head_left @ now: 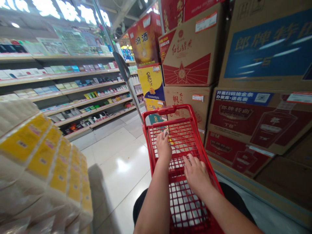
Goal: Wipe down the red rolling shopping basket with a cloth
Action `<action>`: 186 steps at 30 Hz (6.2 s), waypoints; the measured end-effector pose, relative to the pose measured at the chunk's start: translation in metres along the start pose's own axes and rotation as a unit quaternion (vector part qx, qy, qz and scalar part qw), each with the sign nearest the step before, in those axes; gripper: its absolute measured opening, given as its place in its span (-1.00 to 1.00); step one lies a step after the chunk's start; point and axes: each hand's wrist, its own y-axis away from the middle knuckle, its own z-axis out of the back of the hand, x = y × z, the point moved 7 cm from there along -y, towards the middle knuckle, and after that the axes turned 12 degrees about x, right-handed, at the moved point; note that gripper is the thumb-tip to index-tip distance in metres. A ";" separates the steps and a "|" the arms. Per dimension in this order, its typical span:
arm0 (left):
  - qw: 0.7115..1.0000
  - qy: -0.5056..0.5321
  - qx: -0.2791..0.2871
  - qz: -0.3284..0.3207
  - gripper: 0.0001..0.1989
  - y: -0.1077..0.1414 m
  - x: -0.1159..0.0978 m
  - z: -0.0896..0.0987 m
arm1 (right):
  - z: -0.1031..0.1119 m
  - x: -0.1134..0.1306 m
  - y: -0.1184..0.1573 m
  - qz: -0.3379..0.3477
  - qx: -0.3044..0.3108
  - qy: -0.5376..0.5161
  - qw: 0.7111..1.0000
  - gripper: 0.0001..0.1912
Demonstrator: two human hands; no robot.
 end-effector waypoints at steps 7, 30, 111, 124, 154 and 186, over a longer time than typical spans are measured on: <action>0.999 -0.033 -0.002 0.034 -0.53 0.003 -0.006 -0.002 | 0.002 -0.009 -0.001 -0.010 0.002 -0.016 1.000 -0.52; 0.999 -0.050 -0.001 0.006 -0.49 0.007 -0.003 0.002 | 0.004 0.002 -0.002 -0.001 0.011 -0.040 0.999 -0.53; 0.996 -0.061 0.016 0.060 -0.45 -0.052 0.125 0.028 | -0.021 0.087 -0.128 0.162 0.015 -0.029 0.986 -0.53; 0.991 -0.024 -0.042 0.123 -0.49 -0.052 0.137 0.030 | -0.019 0.087 -0.128 0.155 0.030 -0.043 0.987 -0.53; 0.993 -0.080 0.000 0.085 -0.46 -0.058 0.122 0.020 | -0.014 0.086 -0.128 0.156 0.036 -0.066 0.985 -0.55; 0.985 -0.139 0.053 0.088 -0.46 -0.059 0.120 0.018 | -0.013 0.089 -0.127 0.151 0.046 -0.067 0.985 -0.54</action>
